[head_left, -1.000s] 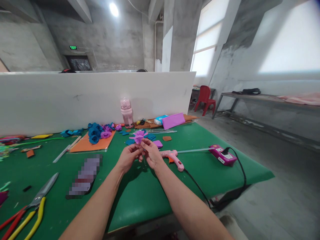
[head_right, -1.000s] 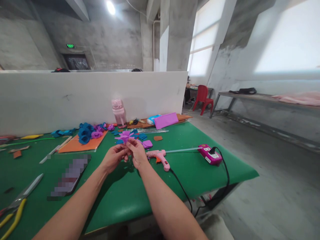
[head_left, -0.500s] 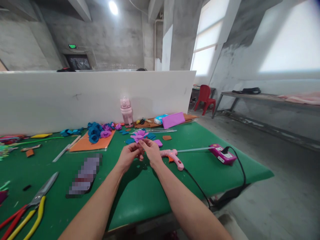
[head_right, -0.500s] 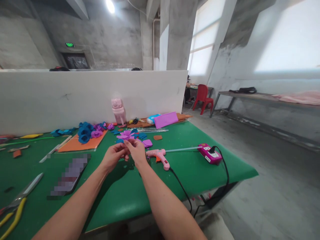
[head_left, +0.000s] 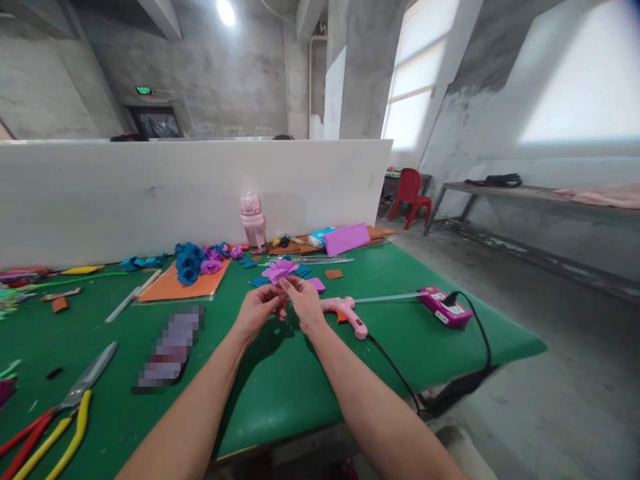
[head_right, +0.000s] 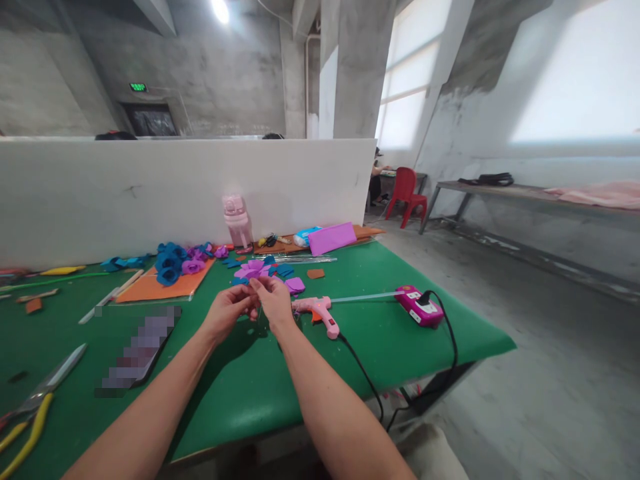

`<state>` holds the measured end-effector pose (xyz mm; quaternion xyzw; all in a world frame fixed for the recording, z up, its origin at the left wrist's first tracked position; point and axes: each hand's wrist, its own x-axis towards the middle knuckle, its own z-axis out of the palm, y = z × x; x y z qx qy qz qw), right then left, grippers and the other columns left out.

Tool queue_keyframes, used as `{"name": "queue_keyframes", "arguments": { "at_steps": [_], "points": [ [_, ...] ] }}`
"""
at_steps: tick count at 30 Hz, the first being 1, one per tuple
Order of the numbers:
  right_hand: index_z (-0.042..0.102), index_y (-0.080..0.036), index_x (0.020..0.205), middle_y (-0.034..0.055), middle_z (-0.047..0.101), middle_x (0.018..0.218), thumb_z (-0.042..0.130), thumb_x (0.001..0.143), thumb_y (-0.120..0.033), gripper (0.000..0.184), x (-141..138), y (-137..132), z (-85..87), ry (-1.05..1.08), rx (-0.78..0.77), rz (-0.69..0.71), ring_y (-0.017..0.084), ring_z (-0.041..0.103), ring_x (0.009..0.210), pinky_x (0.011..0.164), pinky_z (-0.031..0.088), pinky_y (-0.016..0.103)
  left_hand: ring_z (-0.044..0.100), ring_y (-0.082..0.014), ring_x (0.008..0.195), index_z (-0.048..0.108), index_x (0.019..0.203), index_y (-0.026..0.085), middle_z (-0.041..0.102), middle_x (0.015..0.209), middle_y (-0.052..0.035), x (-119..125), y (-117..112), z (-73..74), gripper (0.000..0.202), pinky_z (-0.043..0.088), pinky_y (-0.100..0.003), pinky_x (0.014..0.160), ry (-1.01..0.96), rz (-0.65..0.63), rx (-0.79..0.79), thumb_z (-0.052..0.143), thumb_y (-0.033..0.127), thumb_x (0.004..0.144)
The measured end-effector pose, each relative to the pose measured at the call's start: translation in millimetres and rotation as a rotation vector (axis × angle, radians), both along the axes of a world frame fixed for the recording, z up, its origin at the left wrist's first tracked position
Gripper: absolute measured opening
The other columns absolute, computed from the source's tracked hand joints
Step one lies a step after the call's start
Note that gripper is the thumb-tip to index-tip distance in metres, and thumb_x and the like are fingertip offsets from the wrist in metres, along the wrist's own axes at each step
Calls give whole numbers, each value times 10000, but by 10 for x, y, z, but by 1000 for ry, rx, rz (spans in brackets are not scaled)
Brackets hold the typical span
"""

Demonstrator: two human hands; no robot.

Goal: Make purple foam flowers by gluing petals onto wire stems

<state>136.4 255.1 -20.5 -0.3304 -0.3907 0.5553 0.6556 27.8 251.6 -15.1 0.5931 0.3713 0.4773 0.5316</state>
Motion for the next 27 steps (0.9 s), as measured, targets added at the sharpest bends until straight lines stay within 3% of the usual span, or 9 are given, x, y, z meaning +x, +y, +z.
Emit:
{"name": "queue_keyframes", "arguments": {
  "at_steps": [3,6,11,15,19,27],
  "points": [
    [593,-185,725,-61,522,468,664,646,-509,341,7,2,-2,0,-12,69,71,410,350,348,345,196,558,-107,440,592,713,146,611,584,1,-7,-2,-1,227,457,-235,462,-33,-3,-24,717,327,656],
    [619,-184,729,-20,593,549,574,705,-568,387,24,29,-21,28,-20,30,94,492,444,409,400,202,556,-98,454,587,737,142,621,617,-6,-24,-6,8,240,453,-229,466,-90,-21,-67,721,327,663],
    [639,-177,748,5,650,688,664,651,-504,342,32,66,-64,48,-17,23,87,537,511,462,431,199,543,-82,445,578,760,138,621,609,0,-50,-3,26,252,435,-207,454,-175,-60,-117,728,317,666],
    [604,-180,726,-48,582,586,737,594,-430,313,16,33,-53,126,-29,130,49,458,398,386,397,180,536,-75,427,578,777,140,619,605,6,-55,6,17,253,430,-199,443,-205,-95,-131,726,316,672],
    [565,-193,725,-85,502,444,755,573,-422,335,12,-11,-17,168,-42,240,72,443,327,322,390,194,534,-69,428,579,772,136,613,602,9,-55,1,12,242,425,-188,440,-198,-100,-137,721,310,681],
    [584,-168,754,-80,501,396,760,578,-424,356,31,-38,1,161,-14,285,105,472,284,301,426,230,529,-62,427,576,746,136,604,600,13,-66,-9,12,210,421,-177,434,-208,-133,-139,712,288,696]
  ]
}}
